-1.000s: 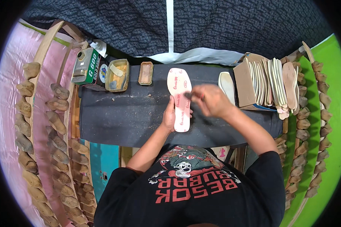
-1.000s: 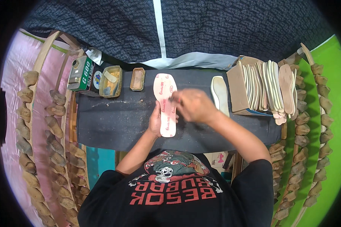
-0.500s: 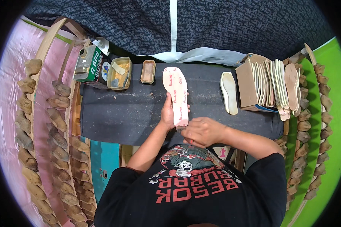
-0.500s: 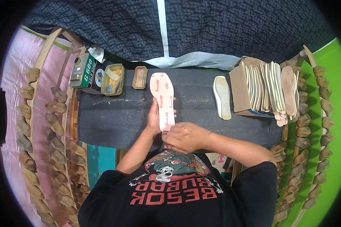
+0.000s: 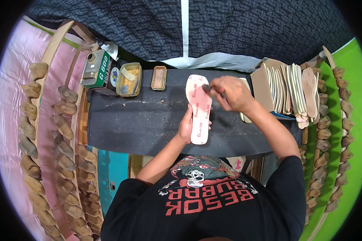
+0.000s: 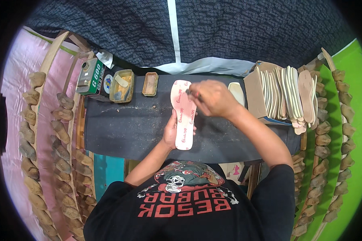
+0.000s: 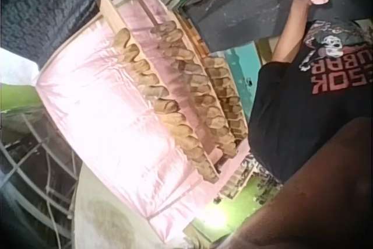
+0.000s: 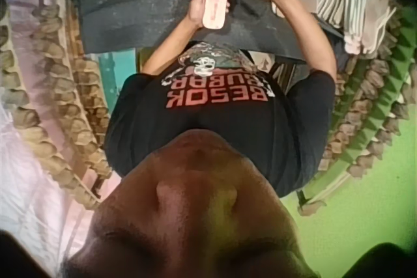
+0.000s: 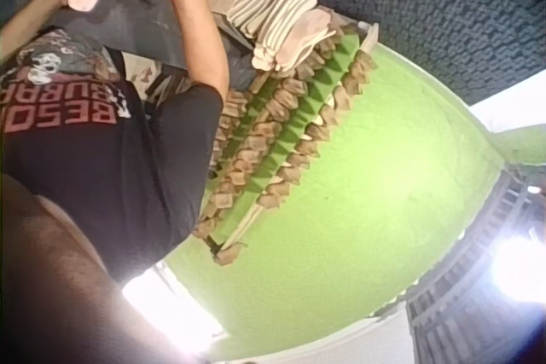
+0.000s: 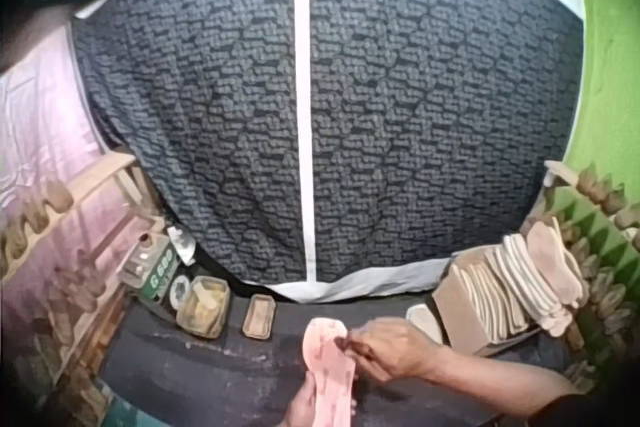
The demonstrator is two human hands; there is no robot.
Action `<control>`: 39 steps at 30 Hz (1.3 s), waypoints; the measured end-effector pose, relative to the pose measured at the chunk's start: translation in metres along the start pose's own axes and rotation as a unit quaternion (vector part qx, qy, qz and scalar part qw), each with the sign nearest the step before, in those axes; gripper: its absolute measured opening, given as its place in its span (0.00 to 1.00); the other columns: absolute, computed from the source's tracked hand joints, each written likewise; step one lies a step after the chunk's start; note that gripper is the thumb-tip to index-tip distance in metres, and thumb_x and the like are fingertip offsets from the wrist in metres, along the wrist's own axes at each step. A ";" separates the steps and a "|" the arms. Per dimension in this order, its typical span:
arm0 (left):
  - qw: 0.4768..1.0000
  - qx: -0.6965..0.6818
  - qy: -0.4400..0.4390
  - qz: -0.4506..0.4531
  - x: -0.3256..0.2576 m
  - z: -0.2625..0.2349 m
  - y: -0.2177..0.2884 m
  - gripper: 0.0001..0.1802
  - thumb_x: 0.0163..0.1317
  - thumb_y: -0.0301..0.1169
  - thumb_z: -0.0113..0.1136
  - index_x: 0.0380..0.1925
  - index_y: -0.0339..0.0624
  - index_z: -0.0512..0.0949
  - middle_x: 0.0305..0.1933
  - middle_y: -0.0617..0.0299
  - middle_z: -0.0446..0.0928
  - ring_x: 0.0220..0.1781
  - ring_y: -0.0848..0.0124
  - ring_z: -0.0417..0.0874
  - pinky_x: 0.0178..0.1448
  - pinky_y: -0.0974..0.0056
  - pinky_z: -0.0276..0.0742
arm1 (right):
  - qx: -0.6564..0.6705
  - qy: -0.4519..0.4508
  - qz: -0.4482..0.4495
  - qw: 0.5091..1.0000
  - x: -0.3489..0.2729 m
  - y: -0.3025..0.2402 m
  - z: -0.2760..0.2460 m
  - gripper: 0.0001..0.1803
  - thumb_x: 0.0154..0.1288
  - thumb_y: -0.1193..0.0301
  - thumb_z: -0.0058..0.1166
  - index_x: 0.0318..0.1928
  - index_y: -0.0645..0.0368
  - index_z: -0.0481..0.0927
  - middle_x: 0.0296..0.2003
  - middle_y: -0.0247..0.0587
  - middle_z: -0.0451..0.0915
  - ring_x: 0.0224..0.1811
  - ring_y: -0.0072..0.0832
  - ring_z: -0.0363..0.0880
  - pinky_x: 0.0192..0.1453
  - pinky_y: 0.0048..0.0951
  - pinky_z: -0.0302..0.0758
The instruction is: Applying glue to shoe insoles using a small brush at a workbench.
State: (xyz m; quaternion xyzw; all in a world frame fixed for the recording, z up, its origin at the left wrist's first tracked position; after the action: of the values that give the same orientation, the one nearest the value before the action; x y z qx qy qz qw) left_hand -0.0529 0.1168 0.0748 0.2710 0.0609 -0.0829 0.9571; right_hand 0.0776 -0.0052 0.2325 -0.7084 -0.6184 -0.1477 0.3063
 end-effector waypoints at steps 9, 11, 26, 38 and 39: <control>0.999 -0.049 -0.014 0.009 0.002 -0.036 0.010 0.35 0.77 0.59 0.34 0.66 0.43 0.70 0.60 0.58 0.79 0.56 0.64 0.82 0.61 0.57 0.80 | 0.211 -0.139 -0.117 0.960 -0.033 -0.083 0.039 0.10 0.64 0.68 0.60 0.41 0.59 0.77 0.29 0.43 0.79 0.29 0.41 0.81 0.35 0.40 0.79; 0.998 -0.058 -0.002 0.011 -0.001 -0.022 0.015 0.35 0.77 0.60 0.35 0.65 0.43 0.71 0.57 0.58 0.80 0.54 0.64 0.83 0.59 0.57 0.80 | 0.263 -0.163 -0.078 0.948 -0.033 -0.078 0.039 0.10 0.66 0.67 0.60 0.41 0.59 0.77 0.29 0.43 0.79 0.29 0.42 0.81 0.35 0.41 0.79; 0.999 -0.032 0.019 -0.011 -0.008 -0.025 0.000 0.36 0.77 0.61 0.34 0.62 0.42 0.73 0.48 0.57 0.84 0.37 0.64 0.88 0.39 0.58 0.88 | 0.135 -0.039 0.079 0.987 -0.016 -0.009 0.020 0.09 0.66 0.72 0.57 0.44 0.62 0.77 0.33 0.49 0.82 0.32 0.46 0.83 0.38 0.41 0.79; 0.998 -0.027 0.016 -0.047 -0.003 -0.024 -0.006 0.37 0.76 0.62 0.34 0.59 0.40 0.76 0.40 0.55 0.83 0.36 0.63 0.88 0.40 0.57 0.86 | 0.167 -0.035 0.141 0.975 -0.018 -0.002 0.013 0.10 0.70 0.70 0.56 0.47 0.62 0.74 0.30 0.50 0.82 0.33 0.47 0.85 0.38 0.42 0.80; 0.998 -0.026 0.015 -0.048 -0.003 -0.020 -0.005 0.37 0.76 0.62 0.34 0.59 0.40 0.76 0.40 0.55 0.83 0.36 0.63 0.88 0.40 0.57 0.86 | 0.139 0.005 0.143 0.980 -0.012 0.005 0.007 0.09 0.70 0.72 0.56 0.46 0.62 0.74 0.30 0.49 0.82 0.33 0.47 0.85 0.39 0.41 0.80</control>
State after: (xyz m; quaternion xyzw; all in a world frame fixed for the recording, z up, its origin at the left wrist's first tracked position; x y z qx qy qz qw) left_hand -0.0582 0.1233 0.0562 0.2439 0.0908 -0.1234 0.9576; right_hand 0.0793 -0.0106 0.2182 -0.7392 -0.5239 -0.0186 0.4228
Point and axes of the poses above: each hand's wrist, its own x-axis towards the middle knuckle, its own z-axis out of the palm, y = z × x, the point moved 2 cm from there along x, towards the middle knuckle
